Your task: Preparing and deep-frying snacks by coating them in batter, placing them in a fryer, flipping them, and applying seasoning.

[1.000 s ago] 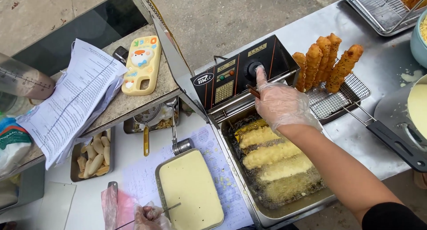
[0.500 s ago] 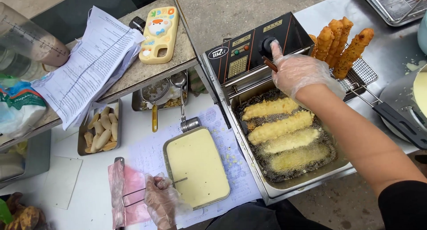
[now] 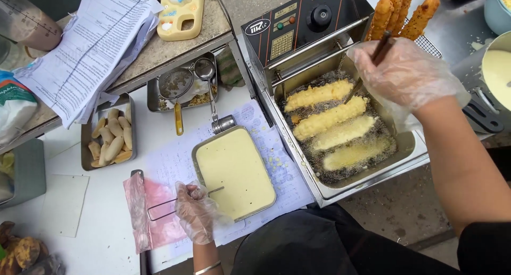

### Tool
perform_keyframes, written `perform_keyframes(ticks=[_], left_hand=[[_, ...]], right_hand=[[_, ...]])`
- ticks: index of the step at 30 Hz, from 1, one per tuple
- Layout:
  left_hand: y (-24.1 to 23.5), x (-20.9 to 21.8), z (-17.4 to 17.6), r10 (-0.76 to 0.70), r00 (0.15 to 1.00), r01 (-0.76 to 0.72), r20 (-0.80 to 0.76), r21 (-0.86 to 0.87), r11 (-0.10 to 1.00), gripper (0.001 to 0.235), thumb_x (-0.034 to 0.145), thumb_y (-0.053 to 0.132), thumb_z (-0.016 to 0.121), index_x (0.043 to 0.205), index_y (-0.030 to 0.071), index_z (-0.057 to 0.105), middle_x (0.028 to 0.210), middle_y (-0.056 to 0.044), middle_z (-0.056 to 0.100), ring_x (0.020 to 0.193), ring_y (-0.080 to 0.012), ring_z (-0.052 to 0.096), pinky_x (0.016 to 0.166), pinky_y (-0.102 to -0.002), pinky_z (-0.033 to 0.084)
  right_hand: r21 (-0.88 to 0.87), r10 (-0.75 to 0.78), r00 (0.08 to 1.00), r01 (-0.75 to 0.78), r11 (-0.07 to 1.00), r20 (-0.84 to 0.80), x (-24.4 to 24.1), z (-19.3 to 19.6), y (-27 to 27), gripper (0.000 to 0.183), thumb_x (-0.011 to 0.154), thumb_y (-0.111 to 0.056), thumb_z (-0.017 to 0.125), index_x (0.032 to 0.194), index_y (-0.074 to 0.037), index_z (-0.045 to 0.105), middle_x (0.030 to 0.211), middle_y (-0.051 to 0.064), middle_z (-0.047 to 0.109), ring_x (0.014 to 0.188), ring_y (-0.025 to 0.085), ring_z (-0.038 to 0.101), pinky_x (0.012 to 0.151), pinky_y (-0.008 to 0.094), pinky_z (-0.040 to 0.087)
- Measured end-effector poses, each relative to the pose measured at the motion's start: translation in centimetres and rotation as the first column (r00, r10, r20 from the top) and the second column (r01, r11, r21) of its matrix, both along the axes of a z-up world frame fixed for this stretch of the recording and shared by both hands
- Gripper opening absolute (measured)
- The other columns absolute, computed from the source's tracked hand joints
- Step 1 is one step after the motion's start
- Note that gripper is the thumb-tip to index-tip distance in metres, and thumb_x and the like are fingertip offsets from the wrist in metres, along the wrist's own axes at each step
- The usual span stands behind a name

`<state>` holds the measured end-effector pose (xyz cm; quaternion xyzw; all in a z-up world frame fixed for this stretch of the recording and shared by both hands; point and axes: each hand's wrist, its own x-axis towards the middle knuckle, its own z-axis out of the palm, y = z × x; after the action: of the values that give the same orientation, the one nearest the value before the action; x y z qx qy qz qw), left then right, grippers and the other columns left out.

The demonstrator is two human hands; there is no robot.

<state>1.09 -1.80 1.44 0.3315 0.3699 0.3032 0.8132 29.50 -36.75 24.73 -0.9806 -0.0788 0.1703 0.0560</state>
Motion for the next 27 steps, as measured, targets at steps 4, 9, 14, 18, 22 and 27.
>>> perform_keyframes(ticks=[4,9,14,18,22,27], left_hand=[[-0.3,0.0,0.2,0.021,0.999,-0.023,0.037,0.045,0.999,0.031,0.108,0.033,0.059,0.088,0.010,0.053,0.081,0.000,0.052,0.067,-0.0079,0.043,0.056,-0.019,0.035],[-0.8,0.3,1.5,0.005,0.960,0.068,-0.279,0.251,0.965,0.042,0.107,0.038,0.054,0.080,0.006,0.052,0.067,0.000,0.044,0.058,-0.0104,0.036,0.048,-0.023,0.031],[-0.3,0.5,1.1,-0.023,0.994,0.036,-0.105,0.121,0.992,0.039,0.108,0.035,0.056,0.080,0.007,0.052,0.069,0.002,0.043,0.060,-0.0086,0.038,0.050,-0.022,0.031],[0.1,0.4,0.5,-0.025,0.966,0.082,-0.259,0.211,0.974,0.040,0.105,0.036,0.054,0.078,0.007,0.053,0.066,-0.001,0.043,0.057,-0.0113,0.035,0.049,-0.025,0.030],[0.5,0.6,-0.5,-0.040,0.999,0.044,-0.026,0.179,0.983,0.038,0.106,0.033,0.057,0.080,0.007,0.054,0.073,0.000,0.051,0.064,-0.0091,0.040,0.058,-0.022,0.035],[0.5,0.3,-0.9,-0.011,0.994,0.026,-0.108,0.144,0.989,0.039,0.109,0.034,0.058,0.081,0.008,0.056,0.071,0.001,0.047,0.063,-0.0081,0.040,0.056,-0.023,0.032]], right_hand=[[0.390,-0.237,0.967,0.253,0.885,-0.090,-6.4,-3.4,-3.3,0.041,0.097,-0.047,0.060,0.110,-0.013,0.078,0.091,0.003,0.081,0.082,0.017,0.077,0.079,0.032,0.059],[0.624,-0.474,0.847,0.509,0.592,-0.241,-10.3,-8.7,-3.7,0.039,0.094,-0.041,0.072,0.109,-0.006,0.076,0.088,0.007,0.082,0.085,0.015,0.076,0.085,0.028,0.055],[0.699,-0.497,0.848,0.469,0.540,-0.186,-10.1,-11.6,-2.7,0.038,0.097,-0.039,0.069,0.114,-0.006,0.076,0.089,0.008,0.080,0.082,0.013,0.072,0.079,0.028,0.053],[0.826,-0.469,0.877,0.341,0.449,-0.107,-10.0,-12.0,-3.2,0.037,0.101,-0.036,0.065,0.116,-0.003,0.074,0.090,0.008,0.078,0.083,0.011,0.074,0.081,0.025,0.056],[0.790,-0.557,0.822,0.417,0.451,-0.116,-11.3,-10.6,-4.1,0.040,0.105,-0.037,0.065,0.116,0.000,0.073,0.089,0.011,0.076,0.080,0.016,0.073,0.077,0.029,0.056],[0.621,-0.582,0.804,0.519,0.587,-0.121,-12.0,-9.7,-2.2,0.039,0.101,-0.037,0.066,0.114,0.000,0.071,0.089,0.010,0.076,0.080,0.016,0.075,0.072,0.032,0.057]])
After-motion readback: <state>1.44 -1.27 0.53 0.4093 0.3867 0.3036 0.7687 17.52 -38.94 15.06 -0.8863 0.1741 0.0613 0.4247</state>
